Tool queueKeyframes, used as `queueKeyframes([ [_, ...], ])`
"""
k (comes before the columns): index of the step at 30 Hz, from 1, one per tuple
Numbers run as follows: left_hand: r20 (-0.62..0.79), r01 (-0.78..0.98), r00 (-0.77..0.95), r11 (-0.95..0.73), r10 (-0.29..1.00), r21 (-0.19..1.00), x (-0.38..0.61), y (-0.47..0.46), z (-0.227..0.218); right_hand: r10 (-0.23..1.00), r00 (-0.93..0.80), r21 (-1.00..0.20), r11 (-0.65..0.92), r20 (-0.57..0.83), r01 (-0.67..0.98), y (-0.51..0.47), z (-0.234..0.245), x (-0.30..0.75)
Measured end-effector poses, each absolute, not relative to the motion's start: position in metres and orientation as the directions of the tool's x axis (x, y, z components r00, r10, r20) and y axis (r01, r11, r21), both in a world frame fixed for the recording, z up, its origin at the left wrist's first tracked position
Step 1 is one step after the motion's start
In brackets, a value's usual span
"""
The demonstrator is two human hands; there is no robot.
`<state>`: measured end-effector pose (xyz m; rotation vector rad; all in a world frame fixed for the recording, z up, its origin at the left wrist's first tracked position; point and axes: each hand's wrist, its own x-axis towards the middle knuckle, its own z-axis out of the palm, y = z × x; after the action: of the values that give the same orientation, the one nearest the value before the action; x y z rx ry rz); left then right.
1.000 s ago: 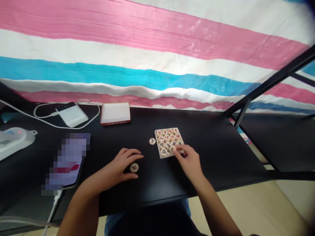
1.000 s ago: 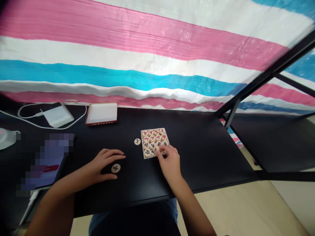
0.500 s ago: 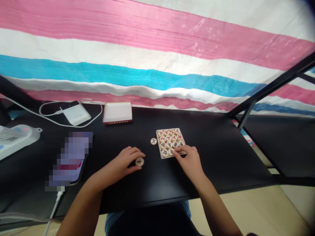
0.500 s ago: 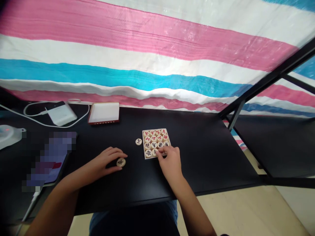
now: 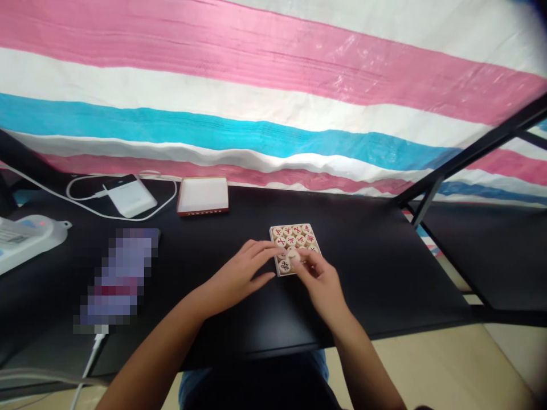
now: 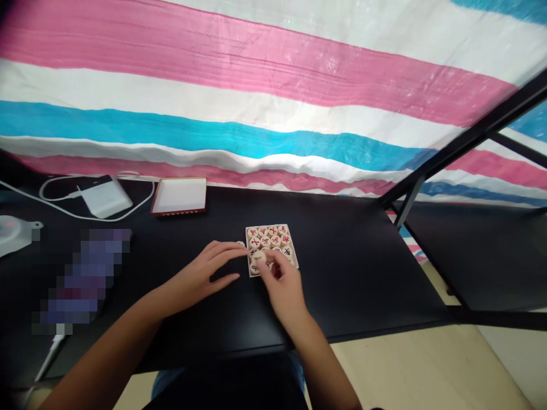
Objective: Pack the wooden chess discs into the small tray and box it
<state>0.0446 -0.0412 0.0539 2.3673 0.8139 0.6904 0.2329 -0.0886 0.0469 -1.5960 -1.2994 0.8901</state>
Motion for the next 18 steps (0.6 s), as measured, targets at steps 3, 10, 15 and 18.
queueKeyframes([
  [3,0.271,0.483,0.591,-0.603,0.759,0.635,0.034,-0.034,0.035,0.931,0.359,-0.892,-0.107,0.065,0.439,-0.087,0.04,0.262],
  [10,0.211,0.579,0.532,-0.534,0.82,0.616,0.024,-0.025,0.011,0.908,0.393,-0.668,-0.202,0.147,0.717,-0.088,0.024,0.279],
  [15,0.191,0.59,0.539,-0.53,0.82,0.609,0.026,-0.026,0.009,0.904,0.274,-0.583,-0.034,0.328,0.812,-0.083,0.025,0.267],
  [18,0.191,0.61,0.511,-0.51,0.838,0.607,0.022,-0.024,0.01,0.91,0.196,-0.552,0.043,0.367,0.833,-0.075,0.036,0.249],
])
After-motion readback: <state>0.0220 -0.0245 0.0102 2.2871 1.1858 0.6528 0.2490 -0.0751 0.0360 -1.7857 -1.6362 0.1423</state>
